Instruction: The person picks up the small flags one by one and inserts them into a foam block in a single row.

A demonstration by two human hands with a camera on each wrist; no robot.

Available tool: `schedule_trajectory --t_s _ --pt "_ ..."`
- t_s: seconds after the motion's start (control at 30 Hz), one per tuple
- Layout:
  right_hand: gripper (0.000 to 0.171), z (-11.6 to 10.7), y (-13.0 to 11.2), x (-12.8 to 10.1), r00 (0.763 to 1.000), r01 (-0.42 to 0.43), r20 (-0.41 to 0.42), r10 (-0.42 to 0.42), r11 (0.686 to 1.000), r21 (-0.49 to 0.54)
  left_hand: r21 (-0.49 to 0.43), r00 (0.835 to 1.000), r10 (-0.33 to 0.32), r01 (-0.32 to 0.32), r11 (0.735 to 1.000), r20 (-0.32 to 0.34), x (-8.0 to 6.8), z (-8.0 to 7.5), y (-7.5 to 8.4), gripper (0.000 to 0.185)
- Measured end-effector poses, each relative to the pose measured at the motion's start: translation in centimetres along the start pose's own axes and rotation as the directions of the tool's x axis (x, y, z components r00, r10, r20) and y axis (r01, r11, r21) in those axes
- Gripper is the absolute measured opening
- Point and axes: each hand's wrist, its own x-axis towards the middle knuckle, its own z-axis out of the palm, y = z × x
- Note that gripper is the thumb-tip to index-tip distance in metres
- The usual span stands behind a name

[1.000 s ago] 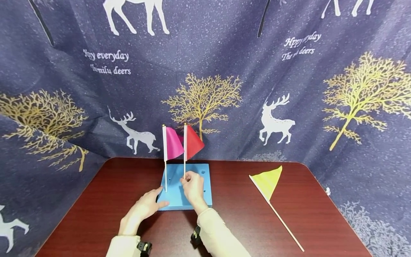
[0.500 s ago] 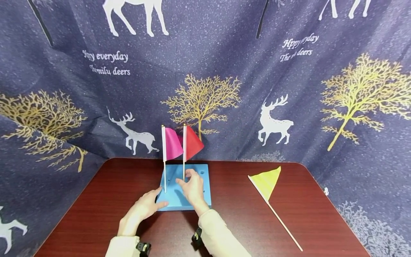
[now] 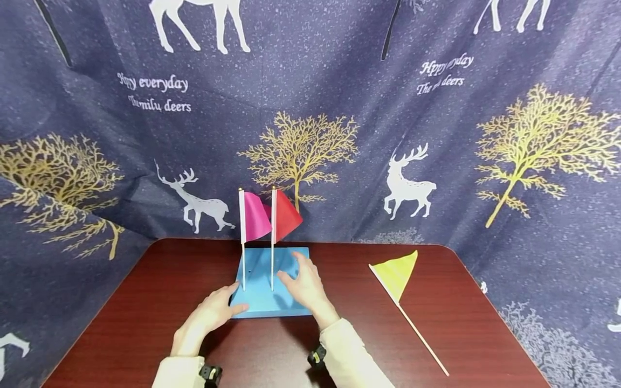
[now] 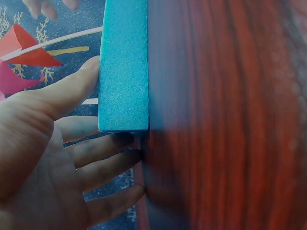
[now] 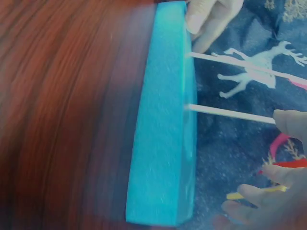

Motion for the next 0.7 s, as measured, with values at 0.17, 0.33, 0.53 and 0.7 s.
schedule_trajectory --t_s 0.17,0.33,0.53,0.7 --pt "0.054 -1.8 0.7 -0.9 1.0 0.003 0.025 -0.002 0.999 -0.032 0.009 1.0 -0.008 0.008 1.0 0.007 0.0 -0.1 0.1 0.078" --pt "0.045 -3.9 1.8 -2.1 1.0 0.0 0.013 0.001 0.997 -0.081 0.004 1.0 -0.012 0.012 1.0 0.005 0.0 0.0 0.2 0.078" --pt "0.038 -6.8 3.9 -3.5 1.0 -0.013 -0.021 0.01 0.985 -0.171 -0.004 1.0 -0.018 0.018 1.0 0.014 0.0 0.0 0.2 0.078" --pt "0.033 -9.3 6.0 -3.7 0.994 -0.059 -0.105 0.037 0.976 -0.208 -0.012 0.999 -0.028 0.029 1.0 0.018 -0.1 -0.2 0.5 0.078"
